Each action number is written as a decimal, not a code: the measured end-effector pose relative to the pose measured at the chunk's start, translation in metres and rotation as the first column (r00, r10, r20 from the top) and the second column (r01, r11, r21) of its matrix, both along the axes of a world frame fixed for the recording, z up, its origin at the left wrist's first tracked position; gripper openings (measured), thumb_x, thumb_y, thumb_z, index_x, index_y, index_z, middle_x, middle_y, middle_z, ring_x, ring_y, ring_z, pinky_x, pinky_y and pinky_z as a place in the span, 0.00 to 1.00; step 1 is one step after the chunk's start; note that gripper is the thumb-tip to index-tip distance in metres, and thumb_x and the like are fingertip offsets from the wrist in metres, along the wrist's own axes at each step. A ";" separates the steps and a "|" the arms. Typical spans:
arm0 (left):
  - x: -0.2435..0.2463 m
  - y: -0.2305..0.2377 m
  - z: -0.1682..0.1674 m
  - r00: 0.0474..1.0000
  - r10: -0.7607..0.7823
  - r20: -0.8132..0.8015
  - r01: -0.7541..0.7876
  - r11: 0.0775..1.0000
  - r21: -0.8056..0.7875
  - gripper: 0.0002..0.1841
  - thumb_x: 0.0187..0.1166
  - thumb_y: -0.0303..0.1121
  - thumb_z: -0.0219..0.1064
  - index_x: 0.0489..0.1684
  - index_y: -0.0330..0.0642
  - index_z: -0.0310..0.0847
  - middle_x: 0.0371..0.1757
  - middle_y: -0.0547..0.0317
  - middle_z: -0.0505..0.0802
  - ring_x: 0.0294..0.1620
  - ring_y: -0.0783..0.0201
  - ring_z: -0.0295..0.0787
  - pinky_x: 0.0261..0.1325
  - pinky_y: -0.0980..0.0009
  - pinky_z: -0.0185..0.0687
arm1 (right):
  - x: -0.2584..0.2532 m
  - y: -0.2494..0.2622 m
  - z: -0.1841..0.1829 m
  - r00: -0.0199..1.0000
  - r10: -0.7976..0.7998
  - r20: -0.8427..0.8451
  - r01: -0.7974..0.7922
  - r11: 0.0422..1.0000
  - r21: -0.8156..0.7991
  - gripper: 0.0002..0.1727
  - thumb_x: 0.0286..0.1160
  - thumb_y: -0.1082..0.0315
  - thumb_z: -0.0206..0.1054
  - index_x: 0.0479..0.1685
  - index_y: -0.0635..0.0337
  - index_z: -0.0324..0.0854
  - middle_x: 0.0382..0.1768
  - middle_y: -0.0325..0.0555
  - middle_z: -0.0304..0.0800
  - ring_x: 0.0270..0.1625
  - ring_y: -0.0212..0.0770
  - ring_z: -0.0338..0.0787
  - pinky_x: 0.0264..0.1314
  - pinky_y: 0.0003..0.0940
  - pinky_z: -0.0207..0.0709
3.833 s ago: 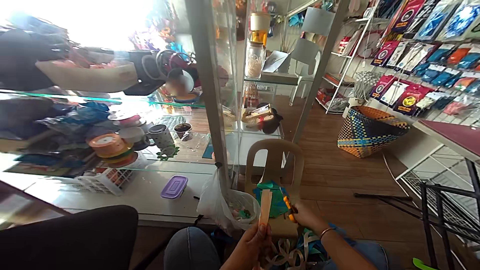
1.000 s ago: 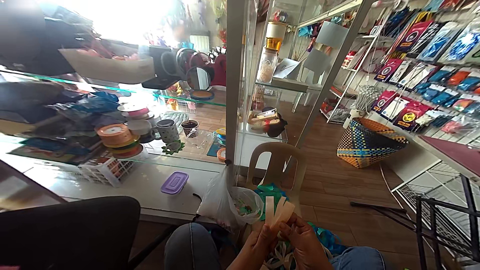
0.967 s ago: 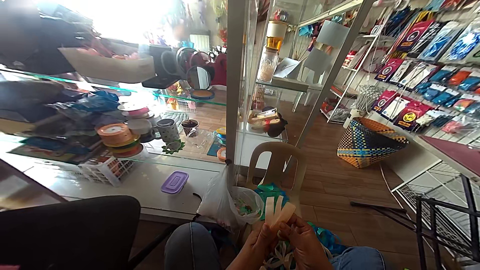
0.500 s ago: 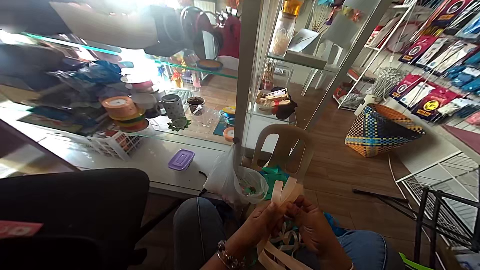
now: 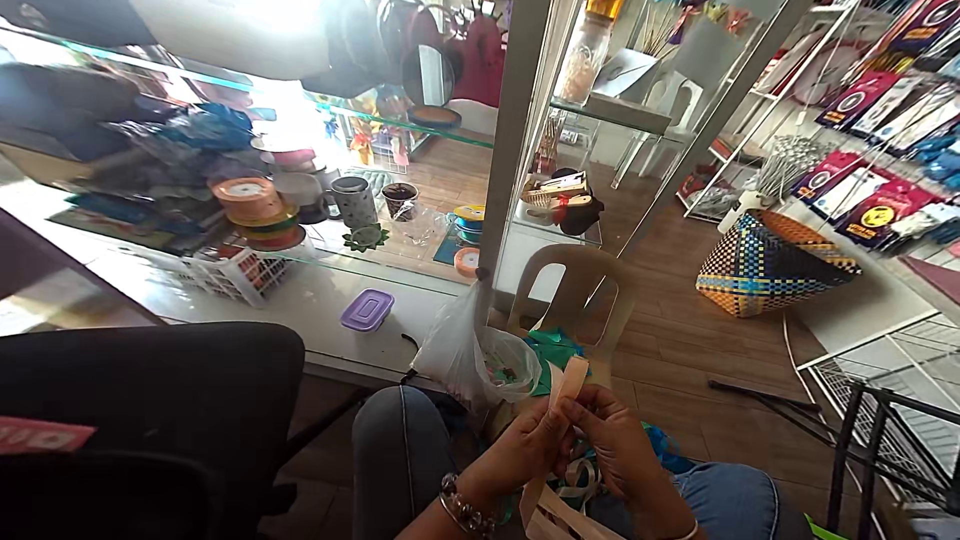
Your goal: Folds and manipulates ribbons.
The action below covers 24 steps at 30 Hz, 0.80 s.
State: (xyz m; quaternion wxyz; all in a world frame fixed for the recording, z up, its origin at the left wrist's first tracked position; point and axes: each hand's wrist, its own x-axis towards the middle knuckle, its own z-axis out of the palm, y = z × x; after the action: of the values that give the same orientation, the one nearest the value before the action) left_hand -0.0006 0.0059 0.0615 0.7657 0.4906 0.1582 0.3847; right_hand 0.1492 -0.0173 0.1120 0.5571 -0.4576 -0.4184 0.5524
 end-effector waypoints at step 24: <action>0.011 -0.007 -0.011 0.695 0.650 -0.308 -0.170 0.564 0.808 0.16 0.90 0.39 0.55 0.40 0.36 0.83 0.27 0.51 0.87 0.29 0.56 0.88 0.33 0.56 0.84 | 0.011 -0.023 -0.008 0.985 -0.056 0.166 0.055 0.998 0.008 0.29 0.68 0.54 0.75 0.62 0.66 0.82 0.77 0.54 0.71 0.70 0.37 0.83 0.61 0.29 0.86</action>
State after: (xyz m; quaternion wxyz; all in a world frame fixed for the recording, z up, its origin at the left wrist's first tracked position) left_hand 0.0099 -0.0013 0.0500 0.2991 0.7886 0.3316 0.4227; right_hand 0.1601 -0.0399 0.1037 0.5362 -0.5126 -0.4513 0.4960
